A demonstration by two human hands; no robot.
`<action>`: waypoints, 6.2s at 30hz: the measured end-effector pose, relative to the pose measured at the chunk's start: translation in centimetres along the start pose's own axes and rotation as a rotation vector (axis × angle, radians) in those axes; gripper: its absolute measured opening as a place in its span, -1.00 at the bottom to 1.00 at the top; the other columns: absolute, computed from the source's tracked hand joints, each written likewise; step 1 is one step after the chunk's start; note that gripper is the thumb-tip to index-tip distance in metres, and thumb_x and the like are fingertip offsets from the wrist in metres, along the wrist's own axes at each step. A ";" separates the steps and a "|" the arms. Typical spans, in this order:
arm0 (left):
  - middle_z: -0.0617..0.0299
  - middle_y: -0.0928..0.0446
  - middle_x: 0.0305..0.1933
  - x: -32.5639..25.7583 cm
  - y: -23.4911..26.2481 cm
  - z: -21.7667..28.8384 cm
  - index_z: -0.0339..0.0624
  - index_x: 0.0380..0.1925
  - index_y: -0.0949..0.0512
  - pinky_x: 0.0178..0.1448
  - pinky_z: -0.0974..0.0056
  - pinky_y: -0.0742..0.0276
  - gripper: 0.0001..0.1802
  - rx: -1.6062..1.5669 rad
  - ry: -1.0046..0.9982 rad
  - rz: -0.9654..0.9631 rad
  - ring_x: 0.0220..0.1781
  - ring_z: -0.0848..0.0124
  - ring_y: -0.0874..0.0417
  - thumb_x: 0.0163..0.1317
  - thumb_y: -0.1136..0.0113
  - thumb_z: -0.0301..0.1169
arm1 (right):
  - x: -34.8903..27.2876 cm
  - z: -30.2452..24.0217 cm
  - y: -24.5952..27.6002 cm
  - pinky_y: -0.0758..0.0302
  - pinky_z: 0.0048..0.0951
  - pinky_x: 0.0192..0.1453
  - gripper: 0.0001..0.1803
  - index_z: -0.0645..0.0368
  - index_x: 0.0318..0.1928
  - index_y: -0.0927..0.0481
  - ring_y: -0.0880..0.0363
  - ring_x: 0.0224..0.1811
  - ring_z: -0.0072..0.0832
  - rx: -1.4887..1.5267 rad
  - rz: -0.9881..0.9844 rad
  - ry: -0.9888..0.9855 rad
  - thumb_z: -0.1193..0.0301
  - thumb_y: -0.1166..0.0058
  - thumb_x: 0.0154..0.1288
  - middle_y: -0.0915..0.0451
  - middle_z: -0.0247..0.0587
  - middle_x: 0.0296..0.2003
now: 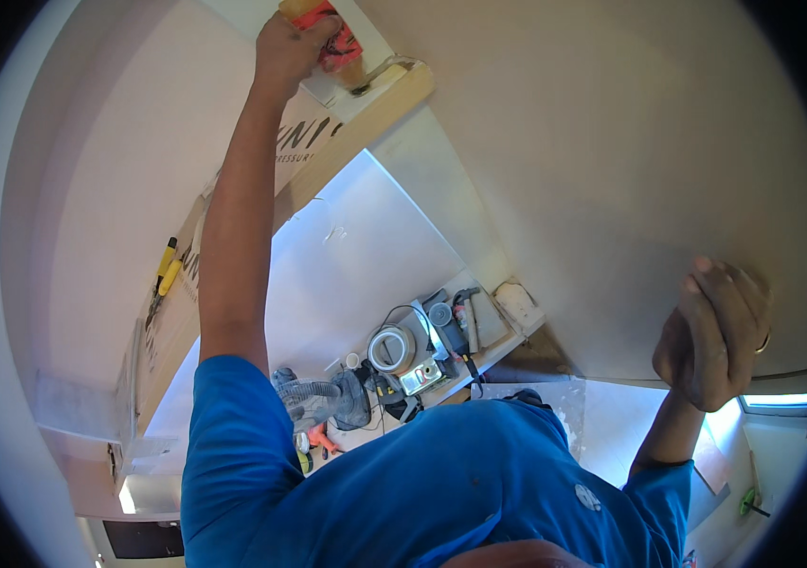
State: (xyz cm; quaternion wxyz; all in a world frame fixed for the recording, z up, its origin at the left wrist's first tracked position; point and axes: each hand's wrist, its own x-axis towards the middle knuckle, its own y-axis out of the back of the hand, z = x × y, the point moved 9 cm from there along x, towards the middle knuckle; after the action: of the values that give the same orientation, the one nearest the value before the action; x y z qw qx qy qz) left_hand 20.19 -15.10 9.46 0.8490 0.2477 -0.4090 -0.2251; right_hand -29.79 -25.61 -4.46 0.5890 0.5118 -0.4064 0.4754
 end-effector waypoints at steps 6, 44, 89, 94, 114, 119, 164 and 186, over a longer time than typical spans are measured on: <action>0.18 -0.72 -0.29 -1.2 -1.0 -1.0 -0.31 -0.02 -0.57 -0.29 0.29 -0.75 -0.82 -0.214 -0.047 0.232 -0.36 0.41 -0.79 0.43 -0.25 -0.51 | 0.0 0.0 -0.1 -0.73 -0.16 0.05 -0.60 0.20 -0.03 -0.73 -0.74 0.01 -0.17 -0.017 -0.055 0.016 0.54 -0.47 0.05 -0.77 0.00 -0.03; 0.26 -0.69 -0.25 -5.8 2.7 3.1 -0.28 -0.04 -0.62 -0.37 0.40 -0.61 -0.80 0.019 -0.006 0.080 -0.39 0.53 -0.67 0.43 -0.29 -0.41 | -1.4 0.7 0.2 -0.75 -0.12 0.13 -0.52 0.21 0.04 -0.72 -0.73 0.09 -0.15 0.043 -0.128 0.043 0.59 -0.48 0.04 -0.75 -0.03 0.08; 0.11 -0.74 -0.27 -5.2 4.1 1.0 -0.32 -0.16 -0.64 -0.35 0.34 -0.69 -0.86 0.121 0.055 0.320 -0.37 0.43 -0.77 0.43 -0.25 -0.44 | -1.7 0.7 0.3 -0.71 -0.10 0.16 -0.68 0.34 -0.01 -0.77 -0.79 0.03 -0.10 0.063 -0.051 0.057 0.49 -0.34 0.22 -0.79 0.09 0.01; 0.05 -0.76 -0.18 -5.4 5.1 -1.7 -0.35 -0.06 -0.64 -0.28 0.40 -0.73 -0.76 -0.128 0.239 0.290 -0.29 0.40 -0.80 0.48 -0.26 -0.36 | -1.5 0.4 0.3 -0.70 -0.13 0.12 -0.67 0.33 -0.01 -0.76 -0.79 0.03 -0.10 0.053 -0.057 0.041 0.56 -0.33 0.19 -0.79 0.07 0.00; -0.13 -0.70 0.13 -8.4 10.6 4.4 -0.43 0.12 -0.59 0.04 0.34 -0.87 -0.59 -1.685 -0.354 0.657 0.11 0.25 -0.80 0.56 -0.25 -0.25 | 0.2 0.2 -0.7 -0.62 -0.24 -0.13 -0.68 0.32 -0.12 -0.77 -0.74 -0.09 -0.17 -0.016 -0.020 0.051 0.76 -0.23 0.07 -0.77 0.03 -0.10; 0.16 -0.53 0.40 -13.9 2.8 5.3 -0.10 0.33 -0.54 0.25 0.05 -0.83 -0.59 -2.220 -0.328 0.132 0.36 0.20 -0.64 0.55 -0.25 -0.30 | 1.2 -0.6 -2.9 -0.60 -0.17 0.07 -0.75 0.32 -0.04 -0.74 -0.72 0.01 -0.11 0.168 -0.012 -0.211 0.65 -0.18 0.28 -0.76 0.08 -0.02; 0.06 -0.71 -0.19 -116.5 -15.5 -17.9 -0.30 0.08 -0.61 -0.28 0.22 -0.70 -0.60 -0.218 2.236 -0.474 -0.28 0.28 -0.79 0.53 -0.26 -0.16 | -87.5 -17.7 -59.8 -0.59 -0.05 0.31 -0.36 0.15 0.27 -0.52 -0.64 0.26 0.08 0.503 -0.945 -1.421 0.40 -0.47 0.19 -0.65 0.19 0.15; 0.05 -0.70 -0.32 -101.8 -24.8 -26.6 -0.29 -0.15 -0.66 -0.23 0.17 -0.66 -0.70 -0.234 1.624 -0.639 -0.30 0.25 -0.78 0.48 -0.29 -0.22 | -88.1 -19.9 -40.7 -0.60 0.16 0.19 -0.51 0.38 0.06 -0.66 -0.68 0.08 0.25 0.245 -1.461 -1.463 0.24 -0.24 0.26 -0.69 0.39 -0.02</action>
State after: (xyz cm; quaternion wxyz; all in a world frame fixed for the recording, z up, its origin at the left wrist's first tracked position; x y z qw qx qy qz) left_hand -20.20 31.50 -79.29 0.7938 0.3454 0.4355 -0.2469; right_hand -9.37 -19.57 -101.28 0.2872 0.8528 -0.2043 -0.3854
